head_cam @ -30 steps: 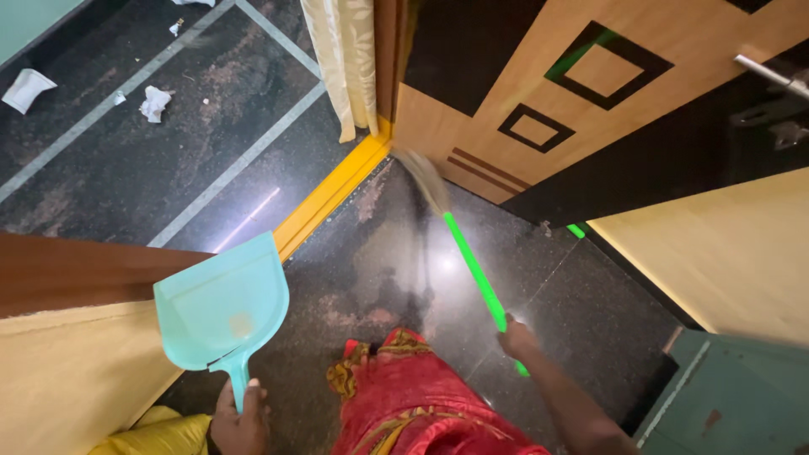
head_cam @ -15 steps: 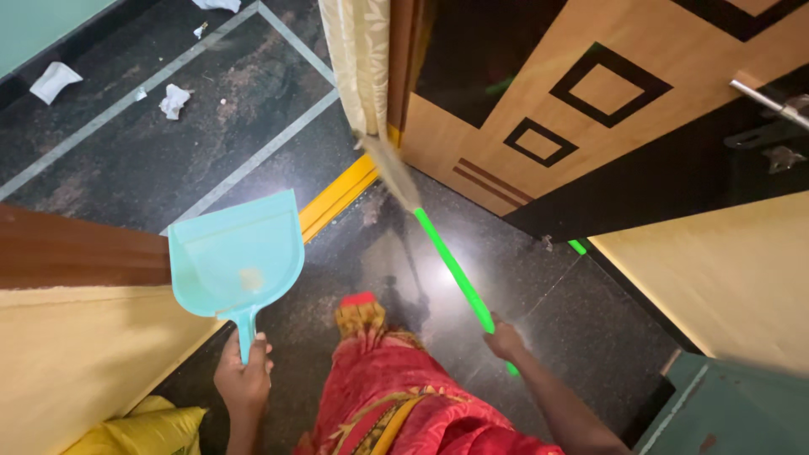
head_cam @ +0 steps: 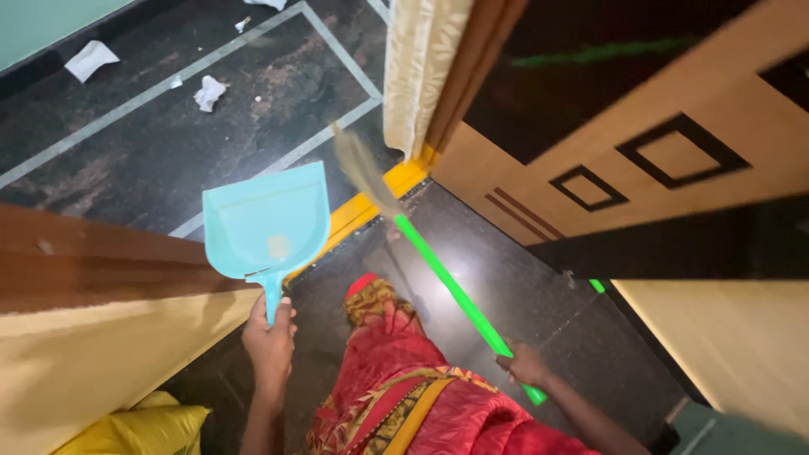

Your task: The person sweeps the floor with a broom, gathering debris and paper scraps while holding a dustpan in their other hand.

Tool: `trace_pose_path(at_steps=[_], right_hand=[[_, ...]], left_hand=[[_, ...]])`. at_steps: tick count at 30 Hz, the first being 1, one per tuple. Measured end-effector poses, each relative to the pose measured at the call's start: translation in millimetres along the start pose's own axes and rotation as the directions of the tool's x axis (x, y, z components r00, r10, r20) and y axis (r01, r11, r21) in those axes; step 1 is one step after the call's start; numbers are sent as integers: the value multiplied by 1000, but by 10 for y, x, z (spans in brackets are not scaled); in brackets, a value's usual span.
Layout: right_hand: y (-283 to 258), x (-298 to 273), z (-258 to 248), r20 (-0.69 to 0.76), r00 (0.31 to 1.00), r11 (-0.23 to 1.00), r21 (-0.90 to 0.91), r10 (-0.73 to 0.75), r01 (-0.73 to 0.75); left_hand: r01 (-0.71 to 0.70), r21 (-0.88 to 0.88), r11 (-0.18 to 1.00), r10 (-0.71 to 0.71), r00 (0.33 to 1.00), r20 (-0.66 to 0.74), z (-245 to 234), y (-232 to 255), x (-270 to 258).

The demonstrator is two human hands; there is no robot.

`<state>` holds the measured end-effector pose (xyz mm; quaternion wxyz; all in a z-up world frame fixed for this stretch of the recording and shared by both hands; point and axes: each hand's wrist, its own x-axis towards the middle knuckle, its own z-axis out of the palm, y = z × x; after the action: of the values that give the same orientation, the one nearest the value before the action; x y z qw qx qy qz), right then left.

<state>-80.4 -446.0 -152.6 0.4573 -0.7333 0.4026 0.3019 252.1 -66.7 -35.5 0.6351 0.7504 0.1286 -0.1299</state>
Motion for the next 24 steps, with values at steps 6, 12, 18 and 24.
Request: trace_pose_path(at_steps=[6,12,18,24], right_hand=[[-1150,1101,-31,-88,987,976,-187,-131,113],[-2573,1759,359,145,987,983,-176,72,-46],[-2750,1963,-252,467,884,946,277,23,-171],[-2666,1560,-148,203,968,985,60,145,-160]], left_hand=[[87,1,996,-87,996,-31,4,-44,502],[39,-4,999,-39,999,4,-44,99,962],[25,-32,999,-26,999,-19,-70,372,1385],[16,-77,997,-25,992,-120,-57,462,1467]])
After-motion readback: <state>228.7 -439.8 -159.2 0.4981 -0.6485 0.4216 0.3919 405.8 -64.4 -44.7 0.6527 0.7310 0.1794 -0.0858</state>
